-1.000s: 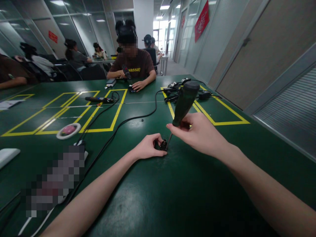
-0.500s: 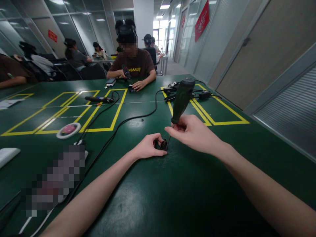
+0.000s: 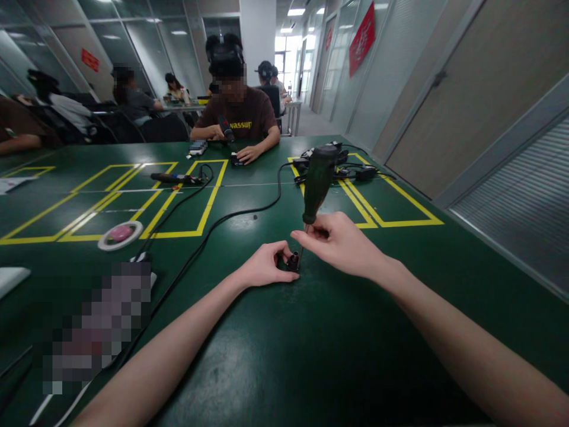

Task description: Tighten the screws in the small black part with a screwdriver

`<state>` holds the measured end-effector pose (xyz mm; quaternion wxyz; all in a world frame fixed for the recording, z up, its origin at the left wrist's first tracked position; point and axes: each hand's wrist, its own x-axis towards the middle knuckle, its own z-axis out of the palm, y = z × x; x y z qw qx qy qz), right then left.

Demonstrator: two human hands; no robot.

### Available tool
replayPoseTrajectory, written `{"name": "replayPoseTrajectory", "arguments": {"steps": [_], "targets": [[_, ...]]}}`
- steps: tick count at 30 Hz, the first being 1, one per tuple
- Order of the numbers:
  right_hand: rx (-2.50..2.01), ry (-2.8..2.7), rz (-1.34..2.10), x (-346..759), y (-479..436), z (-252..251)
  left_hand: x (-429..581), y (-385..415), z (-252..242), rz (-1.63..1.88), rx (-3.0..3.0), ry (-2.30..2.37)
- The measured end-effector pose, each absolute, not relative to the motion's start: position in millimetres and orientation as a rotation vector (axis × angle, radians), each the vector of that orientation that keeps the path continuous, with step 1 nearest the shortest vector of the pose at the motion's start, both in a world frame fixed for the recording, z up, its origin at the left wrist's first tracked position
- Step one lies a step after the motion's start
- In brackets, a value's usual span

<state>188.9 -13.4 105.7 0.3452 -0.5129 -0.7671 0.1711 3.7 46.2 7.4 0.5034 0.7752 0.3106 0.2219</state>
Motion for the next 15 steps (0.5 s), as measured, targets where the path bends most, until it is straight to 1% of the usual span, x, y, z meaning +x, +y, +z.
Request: {"name": "replayPoseTrajectory", "arguments": {"steps": [3, 10, 15], "targets": [[-1.307, -2.007, 0.385, 189, -12, 100, 4, 46, 7, 0.531, 1.862, 0.751], [-1.279, -2.011, 0.122, 192, -17, 88, 3, 46, 9, 0.527, 1.859, 0.746], [-1.208, -1.937, 0.051, 191, -17, 76, 3, 46, 9, 0.512, 1.882, 0.788]]}}
